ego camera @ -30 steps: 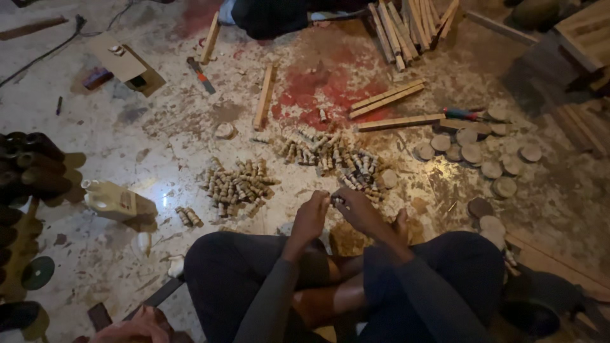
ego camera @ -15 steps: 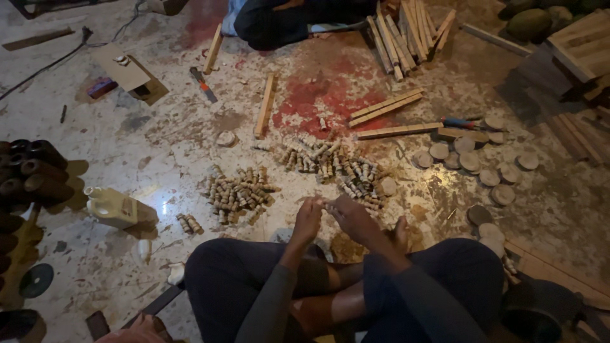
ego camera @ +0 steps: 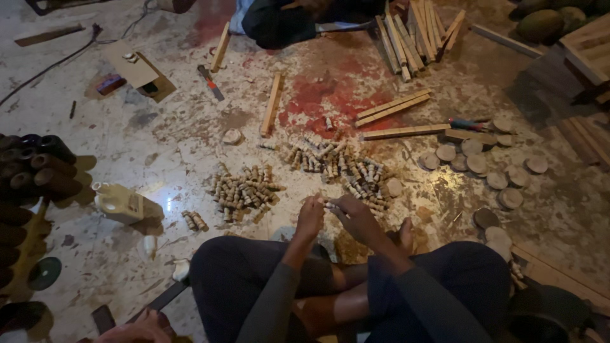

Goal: The person sits on the floor and repeatedly picks up small wooden pieces, joining them by hand. They place the assembled pieces into a growing pile on the floor. Another person works with longer wooden planks in the background.

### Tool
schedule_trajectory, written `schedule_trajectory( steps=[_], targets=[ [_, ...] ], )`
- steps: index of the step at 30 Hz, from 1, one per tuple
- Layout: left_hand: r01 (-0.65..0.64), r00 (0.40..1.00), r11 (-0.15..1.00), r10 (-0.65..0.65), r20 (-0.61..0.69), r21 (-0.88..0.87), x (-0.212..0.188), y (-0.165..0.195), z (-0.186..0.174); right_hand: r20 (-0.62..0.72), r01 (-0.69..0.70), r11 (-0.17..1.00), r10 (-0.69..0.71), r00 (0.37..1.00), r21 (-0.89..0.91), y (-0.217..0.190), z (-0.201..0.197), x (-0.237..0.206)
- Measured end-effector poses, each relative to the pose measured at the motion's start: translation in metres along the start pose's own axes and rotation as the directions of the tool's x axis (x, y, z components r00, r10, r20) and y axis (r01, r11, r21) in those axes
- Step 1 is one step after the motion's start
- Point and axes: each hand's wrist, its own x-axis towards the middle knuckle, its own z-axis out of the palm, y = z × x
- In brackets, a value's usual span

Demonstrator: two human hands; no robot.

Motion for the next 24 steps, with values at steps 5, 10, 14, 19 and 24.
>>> schedule_trajectory(
  steps=[5, 10, 14, 19, 24],
  targets=[
    [-0.494, 0.866, 0.821, 0.492, 0.085, 0.285, -0.01, 0.009, -0.017, 0.499, -0.571, 0.661, 0.326, 0.803, 0.487, 0.026, -0.005, 0.01],
    [-0.269, 0.962, 0.944, 0.273, 0.005, 0.191, 0.003, -0.003, -0.007, 0.061, -0.097, 0.981, 0.088, 0.994, 0.167, 0.021, 0.002, -0.003],
    [-0.047, 0.999, 0.998, 0.047, 0.007, -0.031, 0.002, -0.002, -0.007, 0.008, 0.001, 1.0, -0.001, 1.0, 0.004, 0.015, 0.004, -0.002],
    [-0.418, 0.908, 0.871, 0.408, 0.095, 0.257, -0.011, 0.011, -0.016, 0.373, -0.464, 0.798, 0.325, 0.869, 0.384, 0.02, -0.008, 0.011],
    [-0.274, 0.959, 0.957, 0.279, -0.048, 0.093, 0.001, 0.0, -0.002, 0.085, -0.202, 0.974, 0.194, 0.977, 0.104, 0.003, -0.006, 0.004]
  ],
)
